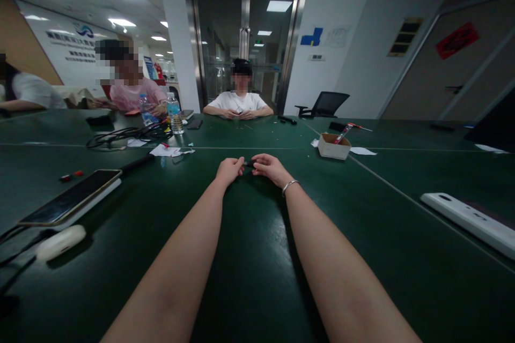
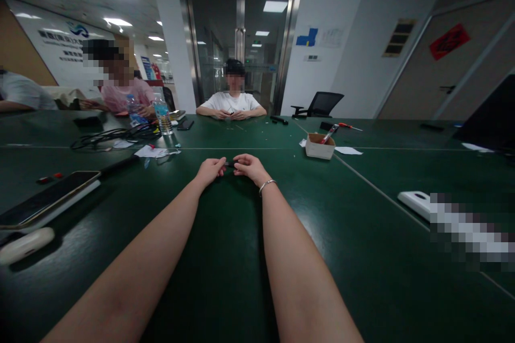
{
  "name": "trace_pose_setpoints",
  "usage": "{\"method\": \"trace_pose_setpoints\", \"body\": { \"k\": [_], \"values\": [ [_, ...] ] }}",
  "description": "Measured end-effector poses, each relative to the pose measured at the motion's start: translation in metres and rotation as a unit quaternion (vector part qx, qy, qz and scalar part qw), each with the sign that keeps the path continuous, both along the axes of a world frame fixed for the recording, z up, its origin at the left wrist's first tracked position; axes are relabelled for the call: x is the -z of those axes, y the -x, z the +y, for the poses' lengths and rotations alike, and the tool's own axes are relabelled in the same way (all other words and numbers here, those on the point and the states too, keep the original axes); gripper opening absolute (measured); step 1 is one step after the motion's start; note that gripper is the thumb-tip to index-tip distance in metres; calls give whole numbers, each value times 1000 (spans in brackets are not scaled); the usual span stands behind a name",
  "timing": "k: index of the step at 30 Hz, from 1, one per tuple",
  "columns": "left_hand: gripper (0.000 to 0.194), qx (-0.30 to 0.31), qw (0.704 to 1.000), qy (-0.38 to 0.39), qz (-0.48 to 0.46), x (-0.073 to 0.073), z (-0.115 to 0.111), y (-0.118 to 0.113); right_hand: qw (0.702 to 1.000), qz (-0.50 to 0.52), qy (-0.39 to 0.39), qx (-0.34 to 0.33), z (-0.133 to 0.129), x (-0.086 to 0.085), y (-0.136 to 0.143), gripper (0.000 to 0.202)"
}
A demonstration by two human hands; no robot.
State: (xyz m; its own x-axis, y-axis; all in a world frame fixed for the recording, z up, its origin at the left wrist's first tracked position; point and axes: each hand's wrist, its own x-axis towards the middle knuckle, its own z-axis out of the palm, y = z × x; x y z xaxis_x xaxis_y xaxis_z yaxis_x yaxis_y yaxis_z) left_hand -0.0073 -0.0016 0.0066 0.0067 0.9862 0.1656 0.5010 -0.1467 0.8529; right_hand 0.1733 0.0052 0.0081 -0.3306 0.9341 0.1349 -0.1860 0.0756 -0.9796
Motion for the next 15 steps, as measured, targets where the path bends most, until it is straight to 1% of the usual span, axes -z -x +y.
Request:
{"method": "trace_pose_setpoints", "body": {
  "k": [5, 8, 11, 15],
  "values": [
    [46, -13, 1000, 11, -27, 0, 2, 0, 999, -3, -35, 16, 1, 0, 4, 25],
    [46, -12, 999, 10, -34, 0, 1, 1, 999, -2, -30, 11, 1, 1, 4, 25],
    [46, -5, 1000, 6, -17, 0, 1, 1, 1000, 0, -22, 3, 1, 2, 2, 24],
    [47, -14, 1000, 13, -6, 0, 1, 2, 1000, 6, -18, 2, 0, 1, 2, 23]
  ]
}}
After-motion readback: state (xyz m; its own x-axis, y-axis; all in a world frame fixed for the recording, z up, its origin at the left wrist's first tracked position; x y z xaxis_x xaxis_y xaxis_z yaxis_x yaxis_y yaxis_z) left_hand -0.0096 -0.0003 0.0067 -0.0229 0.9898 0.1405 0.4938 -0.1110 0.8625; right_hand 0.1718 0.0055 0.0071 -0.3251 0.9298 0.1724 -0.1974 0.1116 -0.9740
